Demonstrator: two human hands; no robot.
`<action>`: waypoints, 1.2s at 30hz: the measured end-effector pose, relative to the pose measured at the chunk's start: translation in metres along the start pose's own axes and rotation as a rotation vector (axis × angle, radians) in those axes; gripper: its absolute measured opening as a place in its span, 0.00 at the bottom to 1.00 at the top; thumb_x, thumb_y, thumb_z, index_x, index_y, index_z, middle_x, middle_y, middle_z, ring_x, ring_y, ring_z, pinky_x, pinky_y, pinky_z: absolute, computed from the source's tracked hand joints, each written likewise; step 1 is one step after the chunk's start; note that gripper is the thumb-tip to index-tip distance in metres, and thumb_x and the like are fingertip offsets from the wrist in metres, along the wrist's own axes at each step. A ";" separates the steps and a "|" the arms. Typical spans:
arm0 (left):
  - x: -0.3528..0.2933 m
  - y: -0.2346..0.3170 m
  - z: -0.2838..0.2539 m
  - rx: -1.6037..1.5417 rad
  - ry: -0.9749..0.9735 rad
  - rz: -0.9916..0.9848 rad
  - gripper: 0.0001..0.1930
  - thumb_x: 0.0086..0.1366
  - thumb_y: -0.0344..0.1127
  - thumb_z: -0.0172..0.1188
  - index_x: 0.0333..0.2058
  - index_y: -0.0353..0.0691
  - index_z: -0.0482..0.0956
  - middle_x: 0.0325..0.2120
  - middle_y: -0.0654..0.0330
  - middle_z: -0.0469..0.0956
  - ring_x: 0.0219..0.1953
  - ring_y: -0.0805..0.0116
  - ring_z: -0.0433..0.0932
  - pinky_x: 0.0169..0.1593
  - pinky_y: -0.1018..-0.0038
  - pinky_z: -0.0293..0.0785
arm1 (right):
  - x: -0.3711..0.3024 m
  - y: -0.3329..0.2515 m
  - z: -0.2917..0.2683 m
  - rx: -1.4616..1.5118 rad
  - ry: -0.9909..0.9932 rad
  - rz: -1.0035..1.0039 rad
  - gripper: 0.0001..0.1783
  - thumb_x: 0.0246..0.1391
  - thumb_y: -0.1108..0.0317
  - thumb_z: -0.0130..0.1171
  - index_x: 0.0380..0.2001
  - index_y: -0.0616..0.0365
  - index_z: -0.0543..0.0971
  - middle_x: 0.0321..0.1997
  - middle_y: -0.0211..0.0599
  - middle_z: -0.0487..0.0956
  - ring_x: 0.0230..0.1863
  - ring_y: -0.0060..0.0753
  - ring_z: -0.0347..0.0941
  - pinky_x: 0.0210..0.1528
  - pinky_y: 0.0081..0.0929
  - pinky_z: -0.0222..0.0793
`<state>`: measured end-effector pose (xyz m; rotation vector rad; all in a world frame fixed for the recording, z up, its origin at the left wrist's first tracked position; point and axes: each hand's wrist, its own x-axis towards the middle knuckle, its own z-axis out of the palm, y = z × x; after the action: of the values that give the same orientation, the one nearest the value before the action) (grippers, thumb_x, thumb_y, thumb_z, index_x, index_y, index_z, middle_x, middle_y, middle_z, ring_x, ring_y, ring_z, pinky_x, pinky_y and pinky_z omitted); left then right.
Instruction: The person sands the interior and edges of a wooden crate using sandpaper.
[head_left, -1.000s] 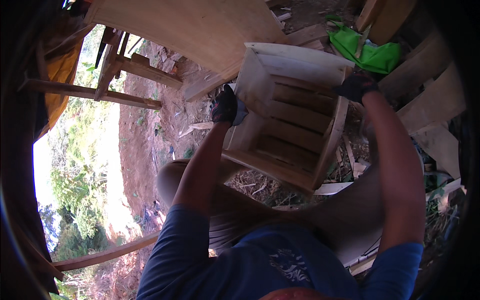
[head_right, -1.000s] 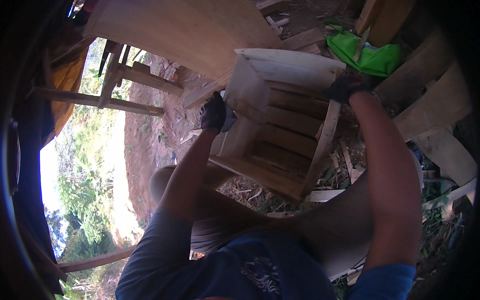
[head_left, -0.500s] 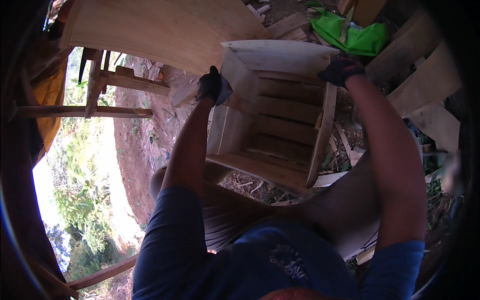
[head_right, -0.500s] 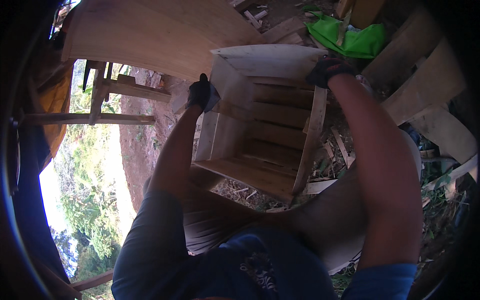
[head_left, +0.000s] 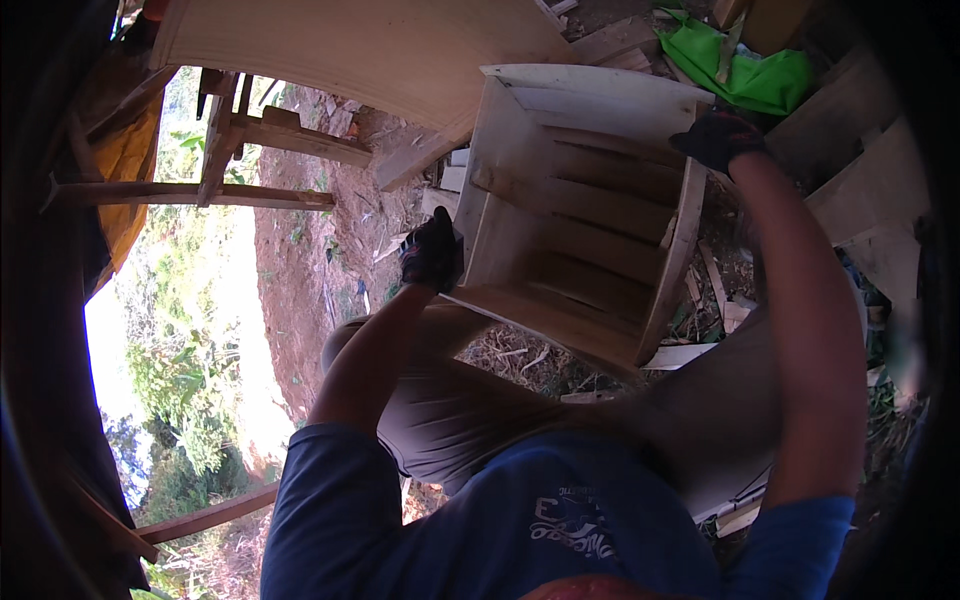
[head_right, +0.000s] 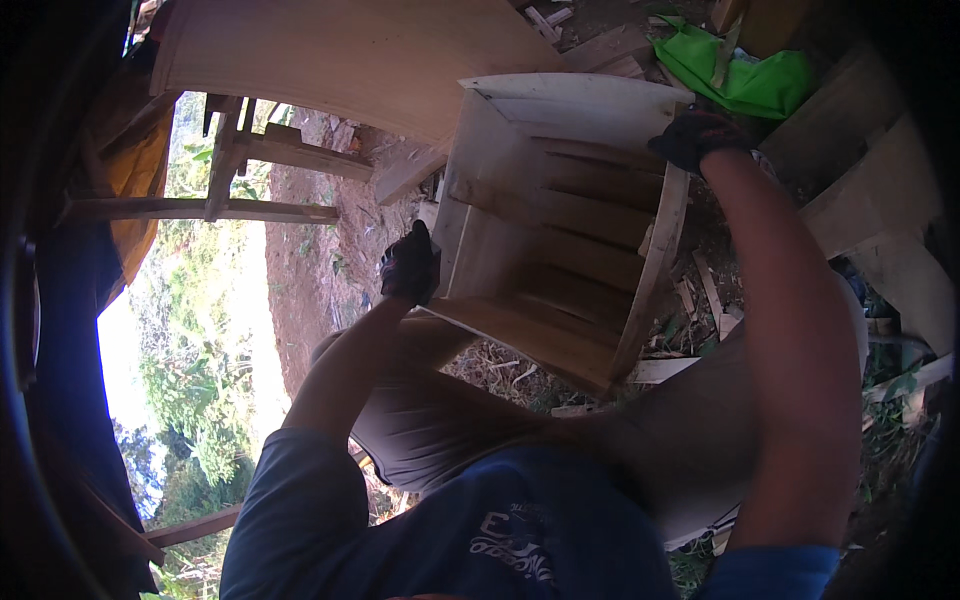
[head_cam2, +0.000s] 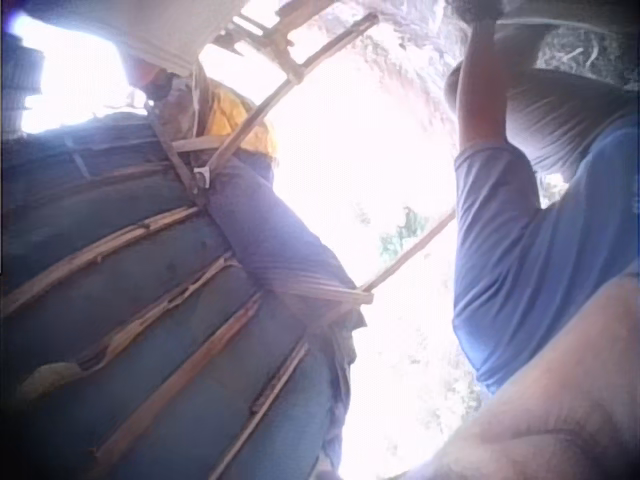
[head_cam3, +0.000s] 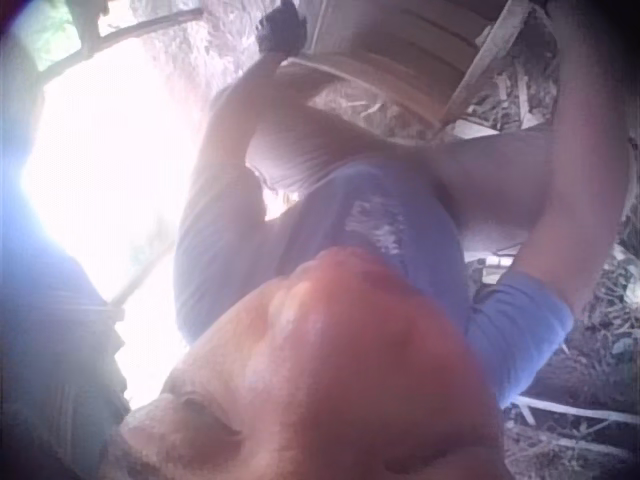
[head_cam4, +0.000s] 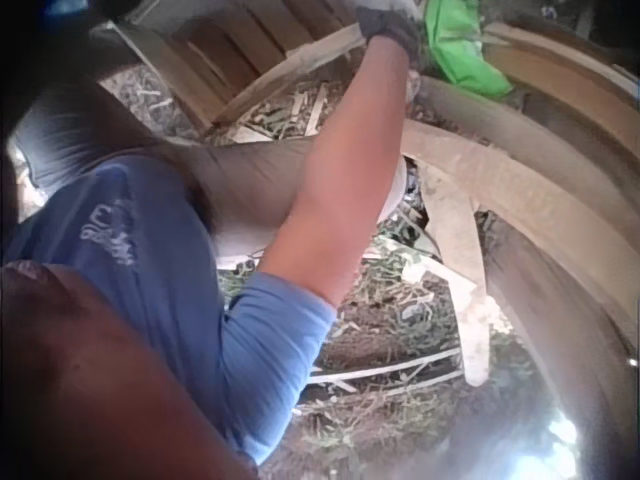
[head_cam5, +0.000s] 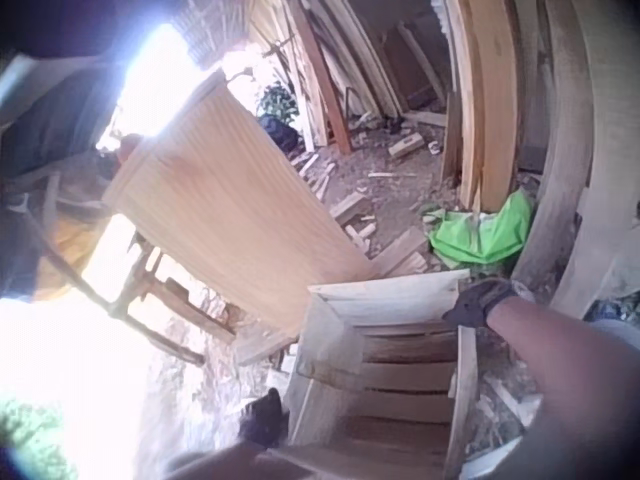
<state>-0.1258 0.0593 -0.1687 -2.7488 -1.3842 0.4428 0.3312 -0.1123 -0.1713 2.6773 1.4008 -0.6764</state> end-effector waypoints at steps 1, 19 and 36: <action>0.009 -0.006 0.016 -0.047 0.022 -0.108 0.28 0.79 0.51 0.32 0.43 0.37 0.80 0.37 0.41 0.84 0.43 0.40 0.83 0.45 0.46 0.78 | 0.002 -0.002 -0.002 -0.001 -0.001 -0.022 0.34 0.59 0.35 0.53 0.51 0.51 0.86 0.58 0.47 0.82 0.60 0.48 0.77 0.65 0.41 0.69; 0.271 0.081 -0.040 -0.203 0.264 -0.177 0.24 0.76 0.49 0.38 0.49 0.37 0.76 0.48 0.41 0.82 0.54 0.40 0.80 0.55 0.47 0.76 | 0.008 -0.008 0.001 -0.046 0.015 -0.062 0.28 0.63 0.41 0.48 0.48 0.47 0.86 0.56 0.42 0.82 0.57 0.49 0.78 0.61 0.45 0.72; 0.142 0.062 -0.020 -0.232 0.105 -0.385 0.30 0.77 0.50 0.31 0.52 0.37 0.80 0.51 0.40 0.80 0.54 0.39 0.79 0.59 0.47 0.73 | 0.000 -0.002 -0.006 0.020 -0.016 0.042 0.35 0.58 0.35 0.51 0.52 0.53 0.85 0.62 0.46 0.79 0.61 0.50 0.77 0.65 0.42 0.71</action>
<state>0.0084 0.1361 -0.1928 -2.5232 -1.9848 0.1239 0.3314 -0.1096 -0.1650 2.7023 1.3371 -0.7101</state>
